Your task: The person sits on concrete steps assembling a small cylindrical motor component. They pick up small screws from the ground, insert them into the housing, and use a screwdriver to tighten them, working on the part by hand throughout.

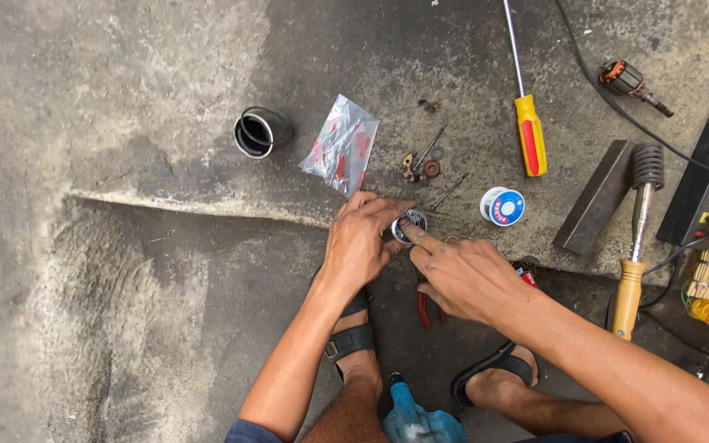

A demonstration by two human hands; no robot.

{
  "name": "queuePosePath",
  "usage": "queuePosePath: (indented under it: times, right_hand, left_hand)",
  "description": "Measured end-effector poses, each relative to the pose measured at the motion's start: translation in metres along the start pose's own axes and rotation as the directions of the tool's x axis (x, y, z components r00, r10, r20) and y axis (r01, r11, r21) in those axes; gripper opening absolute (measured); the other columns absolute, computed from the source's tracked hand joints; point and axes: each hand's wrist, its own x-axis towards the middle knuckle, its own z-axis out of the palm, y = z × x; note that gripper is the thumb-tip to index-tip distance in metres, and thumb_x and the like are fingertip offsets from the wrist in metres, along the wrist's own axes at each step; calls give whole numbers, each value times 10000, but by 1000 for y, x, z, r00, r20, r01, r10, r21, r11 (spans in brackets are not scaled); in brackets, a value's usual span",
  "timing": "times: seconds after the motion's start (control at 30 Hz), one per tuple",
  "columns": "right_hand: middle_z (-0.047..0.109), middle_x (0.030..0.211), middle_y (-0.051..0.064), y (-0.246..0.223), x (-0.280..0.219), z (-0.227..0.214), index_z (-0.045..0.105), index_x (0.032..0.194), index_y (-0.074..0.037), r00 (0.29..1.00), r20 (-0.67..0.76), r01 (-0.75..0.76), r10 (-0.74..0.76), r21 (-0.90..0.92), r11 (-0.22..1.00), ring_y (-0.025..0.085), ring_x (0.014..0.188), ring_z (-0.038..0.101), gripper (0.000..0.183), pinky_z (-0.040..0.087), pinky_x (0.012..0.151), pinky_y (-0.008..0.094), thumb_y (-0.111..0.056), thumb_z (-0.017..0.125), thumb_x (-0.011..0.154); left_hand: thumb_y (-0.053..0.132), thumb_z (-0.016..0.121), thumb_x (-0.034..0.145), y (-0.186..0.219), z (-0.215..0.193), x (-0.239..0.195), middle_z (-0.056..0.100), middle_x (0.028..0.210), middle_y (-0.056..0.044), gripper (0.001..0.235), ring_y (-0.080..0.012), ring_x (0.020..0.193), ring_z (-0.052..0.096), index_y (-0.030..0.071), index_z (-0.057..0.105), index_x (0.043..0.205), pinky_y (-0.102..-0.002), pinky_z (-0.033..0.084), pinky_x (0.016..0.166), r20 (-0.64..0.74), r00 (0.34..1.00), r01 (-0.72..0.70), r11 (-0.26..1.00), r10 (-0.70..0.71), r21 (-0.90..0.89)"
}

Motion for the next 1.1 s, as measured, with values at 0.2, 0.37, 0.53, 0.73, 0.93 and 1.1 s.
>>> queuePosePath:
  times: [0.2,0.37,0.53,0.73,0.93,1.1]
  right_hand:
    - [546,1495,129,-2,6,-3,649,1220,-82,996,84,-7,6,8,1000,253,720,796,363,677,630,394,-288,686,924]
    - [601,1410,162,-4,12,-10,636,1200,-45,996,86,4,-6,30,1000,313,722,790,428,654,578,435,-259,743,845]
    - [652,1333,190,-6,17,-31,648,1239,10,991,135,5,-17,89,996,339,773,792,473,655,602,438,-37,712,772]
    - [674,1294,229,2,23,-1,663,1241,14,994,108,2,-16,129,992,337,784,787,492,656,606,414,58,688,752]
    - [661,1366,98,2,6,11,691,1138,-92,997,-48,-45,60,276,960,377,952,760,346,640,716,527,-253,679,832]
    - [735,1199,109,20,-15,53,741,997,-109,800,-560,152,215,535,831,365,1027,728,175,615,771,482,-209,771,857]
  left_hand:
    - [187,870,698,1,-3,0,721,1161,14,539,-261,1154,590,208,727,1218,-408,506,976,3,1000,2,1000,-2,2]
    - [183,861,713,0,-4,4,716,1175,10,555,-258,1148,590,199,715,1248,-404,508,959,9,1000,0,1000,0,-19]
    - [131,863,674,0,-8,7,715,1149,21,589,-254,1138,588,202,716,1240,-394,503,945,22,1000,-11,1000,11,-9]
    - [123,869,653,-3,-2,7,714,1158,5,628,-262,1143,584,191,712,1257,-398,494,961,32,999,-6,1000,6,4]
    - [123,863,658,-1,-3,3,727,1176,22,596,-263,1143,594,204,732,1234,-407,496,970,24,1000,0,999,0,-37]
    - [126,868,668,-7,5,0,731,1191,3,586,-283,1142,600,185,729,1235,-426,497,989,-31,999,-11,996,8,-84]
